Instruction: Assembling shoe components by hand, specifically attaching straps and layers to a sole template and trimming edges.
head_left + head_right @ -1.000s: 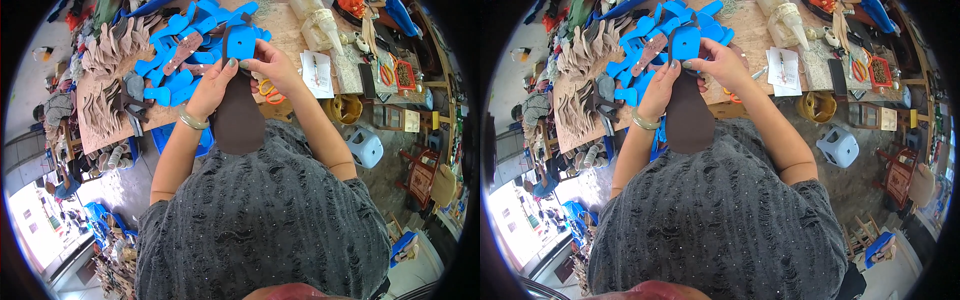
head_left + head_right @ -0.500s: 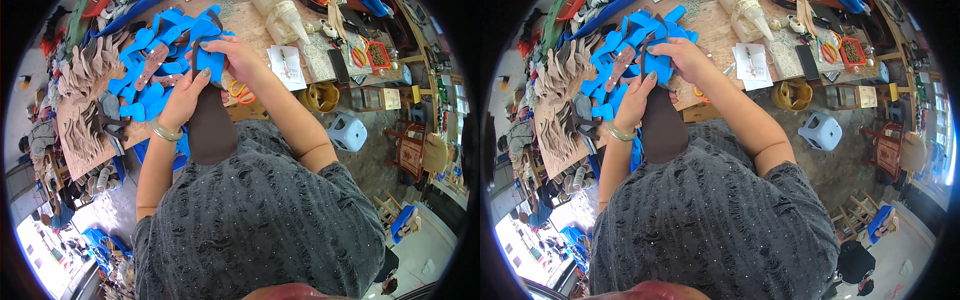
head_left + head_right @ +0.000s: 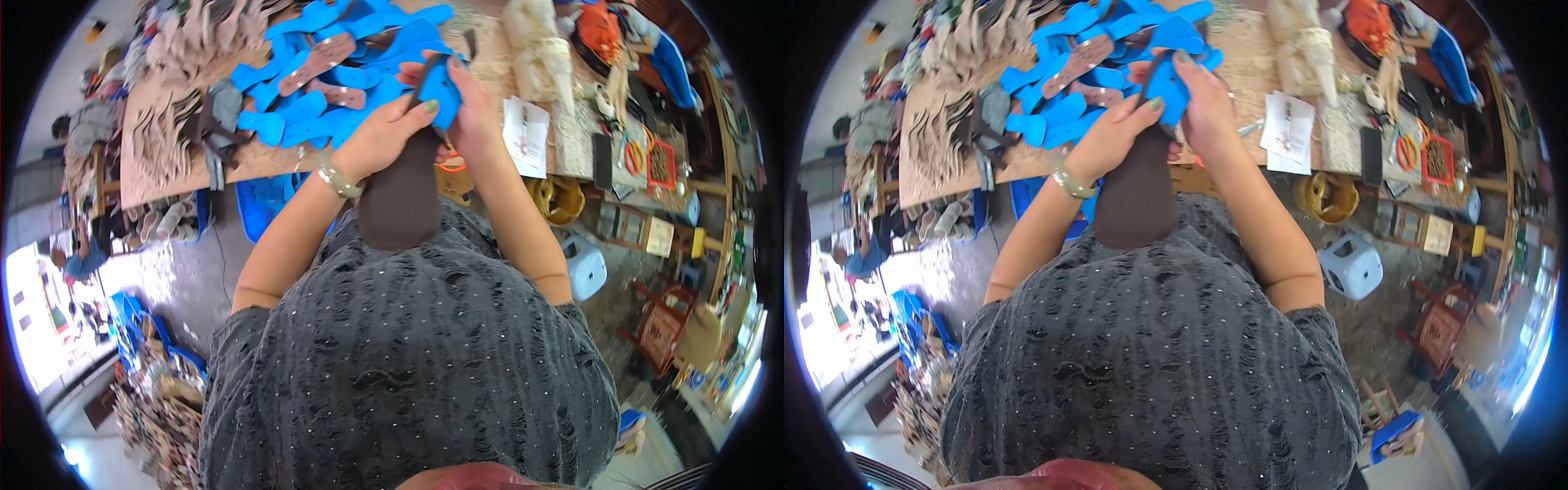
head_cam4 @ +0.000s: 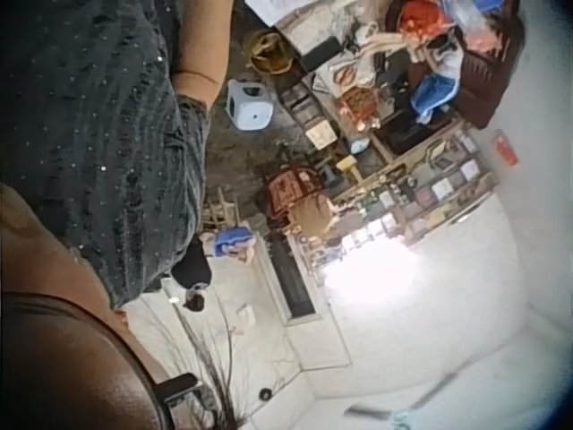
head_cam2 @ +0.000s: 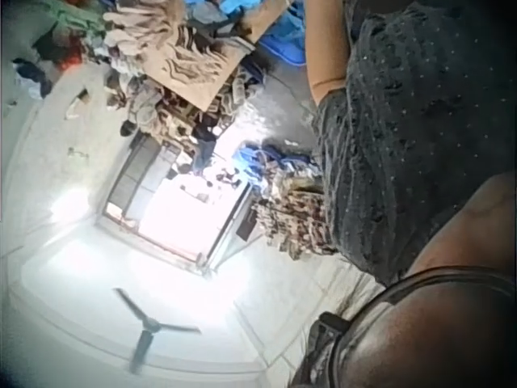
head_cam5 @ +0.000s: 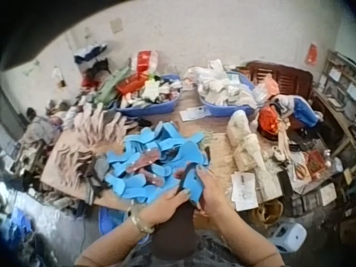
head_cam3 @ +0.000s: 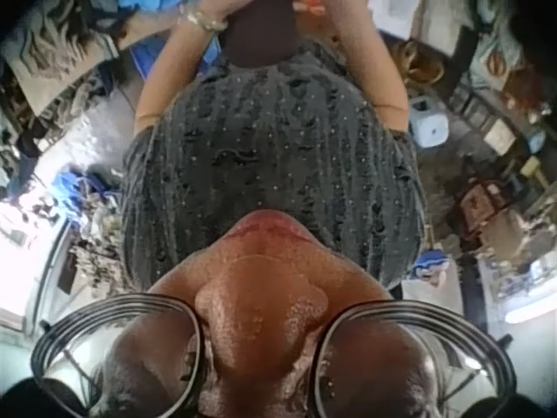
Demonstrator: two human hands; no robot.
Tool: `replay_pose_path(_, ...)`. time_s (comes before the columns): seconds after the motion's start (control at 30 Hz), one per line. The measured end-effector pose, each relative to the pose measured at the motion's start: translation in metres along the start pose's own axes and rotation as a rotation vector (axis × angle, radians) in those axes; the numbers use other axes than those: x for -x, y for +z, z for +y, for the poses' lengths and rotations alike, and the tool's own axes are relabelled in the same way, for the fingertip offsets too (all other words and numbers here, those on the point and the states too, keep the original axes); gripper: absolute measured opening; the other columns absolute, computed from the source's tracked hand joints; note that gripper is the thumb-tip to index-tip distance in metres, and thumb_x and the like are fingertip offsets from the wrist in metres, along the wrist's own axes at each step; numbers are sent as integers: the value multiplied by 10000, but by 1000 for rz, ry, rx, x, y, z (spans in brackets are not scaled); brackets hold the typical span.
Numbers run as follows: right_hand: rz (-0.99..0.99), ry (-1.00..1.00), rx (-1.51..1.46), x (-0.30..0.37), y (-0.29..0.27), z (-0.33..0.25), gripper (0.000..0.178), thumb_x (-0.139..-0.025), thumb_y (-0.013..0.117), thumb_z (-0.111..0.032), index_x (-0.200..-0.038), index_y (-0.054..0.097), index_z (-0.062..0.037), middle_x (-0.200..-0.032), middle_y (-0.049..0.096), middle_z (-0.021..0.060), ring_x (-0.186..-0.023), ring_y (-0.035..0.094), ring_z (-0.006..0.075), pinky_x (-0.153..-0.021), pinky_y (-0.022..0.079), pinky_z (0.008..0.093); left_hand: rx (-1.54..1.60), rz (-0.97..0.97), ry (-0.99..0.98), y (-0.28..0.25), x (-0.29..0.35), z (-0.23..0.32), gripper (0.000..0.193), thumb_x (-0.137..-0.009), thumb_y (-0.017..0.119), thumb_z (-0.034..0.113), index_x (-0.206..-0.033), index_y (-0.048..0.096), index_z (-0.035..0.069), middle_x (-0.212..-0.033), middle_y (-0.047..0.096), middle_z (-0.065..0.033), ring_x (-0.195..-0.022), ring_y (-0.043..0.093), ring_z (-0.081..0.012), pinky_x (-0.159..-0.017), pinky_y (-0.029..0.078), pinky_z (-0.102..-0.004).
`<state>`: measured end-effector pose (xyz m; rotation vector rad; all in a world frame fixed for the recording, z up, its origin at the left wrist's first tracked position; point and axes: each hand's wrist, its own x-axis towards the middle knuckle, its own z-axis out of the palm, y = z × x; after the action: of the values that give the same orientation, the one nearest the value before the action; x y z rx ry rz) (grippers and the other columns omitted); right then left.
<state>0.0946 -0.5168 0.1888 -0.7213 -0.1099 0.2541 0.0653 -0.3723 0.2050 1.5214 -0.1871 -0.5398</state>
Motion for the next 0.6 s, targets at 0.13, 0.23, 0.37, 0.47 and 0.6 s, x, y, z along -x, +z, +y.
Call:
replay_pose_path(0.13, 17, 92, 45, 15, 9, 5, 395, -960, 464, -335, -1138, 520, 14, -1119, 604, 161, -982, 609, 215, -823, 509, 329, 5, 47, -31, -1, 4, 2, 395, -987, 416, 349, -1110, 551, -1, -936, 613, -18, -838, 580, -89, -750, 474, -217)
replay_pose_path(0.23, 5, 140, 78, 24, 7, 12, 396, -958, 471, -340, -1157, 526, -2, -1097, 610, 118, -935, 611, 161, -755, 517, 266, -46, 91, -17, -4, 8, 4, 451, -990, 385, 393, -1131, 558, 1, -953, 603, -10, -883, 546, -73, -790, 452, -216)
replay_pose_path(0.37, 144, 339, 285, 33, -6, 19, 436, -949, 498, -340, -1244, 483, -19, -1035, 606, 59, -882, 600, 124, -706, 503, 235, -92, 138, 48, -10, 9, -3, 483, -991, 363, 417, -1141, 568, 6, -964, 611, -22, -893, 541, -75, -803, 443, -223)
replay_pose_path(0.47, 147, 257, 340, 40, 3, 20, 475, -925, 552, -298, -1303, 445, -31, -1044, 596, 40, -894, 588, 122, -736, 491, 250, -25, 224, 96, -9, 11, 4, 484, -993, 358, 416, -1126, 574, 4, -1004, 614, -33, -898, 543, -80, -794, 444, -222)
replay_pose_path(0.6, -22, -210, 541, 45, 11, 29, 520, -844, 663, -150, -1313, 464, -45, -1099, 585, 54, -944, 574, 126, -784, 479, 274, 31, 192, 93, -21, 7, -2, 467, -994, 364, 402, -1110, 577, 3, -1039, 604, -30, -904, 539, -76, -783, 448, -223)
